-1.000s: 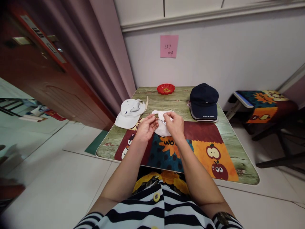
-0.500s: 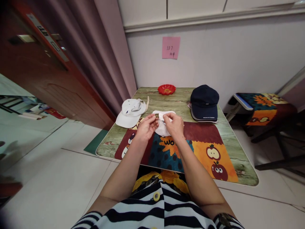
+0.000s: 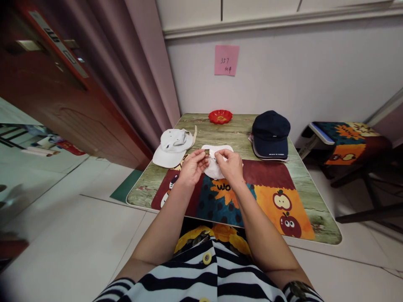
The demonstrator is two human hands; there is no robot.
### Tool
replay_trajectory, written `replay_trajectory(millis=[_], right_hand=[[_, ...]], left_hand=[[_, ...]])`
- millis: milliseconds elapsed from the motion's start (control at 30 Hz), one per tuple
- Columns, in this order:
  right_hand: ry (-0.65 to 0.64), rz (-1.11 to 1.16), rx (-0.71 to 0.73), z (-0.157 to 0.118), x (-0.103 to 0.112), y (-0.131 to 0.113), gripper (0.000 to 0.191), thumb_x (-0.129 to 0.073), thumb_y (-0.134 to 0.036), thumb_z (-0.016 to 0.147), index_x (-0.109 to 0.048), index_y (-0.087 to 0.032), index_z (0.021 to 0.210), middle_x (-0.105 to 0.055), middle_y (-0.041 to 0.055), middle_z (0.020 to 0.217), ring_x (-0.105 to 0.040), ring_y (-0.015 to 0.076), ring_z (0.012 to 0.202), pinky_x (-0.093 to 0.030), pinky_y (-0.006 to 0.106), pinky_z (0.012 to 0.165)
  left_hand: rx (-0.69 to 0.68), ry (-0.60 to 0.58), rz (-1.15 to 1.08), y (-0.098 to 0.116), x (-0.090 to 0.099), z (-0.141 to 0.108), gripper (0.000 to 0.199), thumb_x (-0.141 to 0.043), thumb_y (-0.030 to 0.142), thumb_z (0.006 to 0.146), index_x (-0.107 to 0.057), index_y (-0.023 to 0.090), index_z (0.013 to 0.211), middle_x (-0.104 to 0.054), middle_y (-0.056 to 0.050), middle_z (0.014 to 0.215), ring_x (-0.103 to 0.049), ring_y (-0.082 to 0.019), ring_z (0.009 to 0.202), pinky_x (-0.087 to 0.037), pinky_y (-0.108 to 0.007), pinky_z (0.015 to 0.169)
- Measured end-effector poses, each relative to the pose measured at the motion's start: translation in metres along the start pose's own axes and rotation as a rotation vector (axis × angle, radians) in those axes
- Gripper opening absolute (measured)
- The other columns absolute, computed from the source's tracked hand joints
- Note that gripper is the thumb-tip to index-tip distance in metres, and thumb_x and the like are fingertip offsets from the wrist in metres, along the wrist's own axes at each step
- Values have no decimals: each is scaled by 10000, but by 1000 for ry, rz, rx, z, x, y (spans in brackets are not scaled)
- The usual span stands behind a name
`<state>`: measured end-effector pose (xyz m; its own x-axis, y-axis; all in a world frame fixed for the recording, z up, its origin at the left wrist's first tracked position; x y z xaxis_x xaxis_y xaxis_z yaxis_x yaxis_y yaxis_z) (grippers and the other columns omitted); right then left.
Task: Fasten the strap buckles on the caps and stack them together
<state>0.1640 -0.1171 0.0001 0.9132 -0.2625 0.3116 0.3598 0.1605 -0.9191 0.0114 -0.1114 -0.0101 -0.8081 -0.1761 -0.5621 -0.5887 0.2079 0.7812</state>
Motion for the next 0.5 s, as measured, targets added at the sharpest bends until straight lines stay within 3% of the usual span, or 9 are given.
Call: replay_trajectory(millis=[200, 500], right_hand=[[-64, -12, 25, 4, -2, 2, 341, -590, -483, 789, -761, -189, 807, -718, 40, 684, -607, 191, 633, -451, 278, 613], [-44, -58, 38, -1, -4, 0, 343, -585, -481, 812, -760, -189, 774, -716, 35, 693, -611, 194, 658, -425, 275, 614]], left_hand=[[-52, -34, 98, 5, 0, -1, 203, -791, 166, 751, -652, 144, 897, -706, -21, 704, -623, -80, 551, -517, -215, 650], [-145, -4, 208, 2, 0, -4, 192, -805, 195, 714, -679, 138, 848, -685, -9, 696, -602, -78, 554, -484, -212, 615]])
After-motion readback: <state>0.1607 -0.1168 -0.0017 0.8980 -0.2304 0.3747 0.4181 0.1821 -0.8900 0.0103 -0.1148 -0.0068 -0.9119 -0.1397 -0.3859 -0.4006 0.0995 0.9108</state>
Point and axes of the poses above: each hand's wrist, its own z-axis towards the middle knuckle, its own x-axis out of the back of the hand, y = z × x, the point moved 4 cm from there along z, towards the middle knuckle
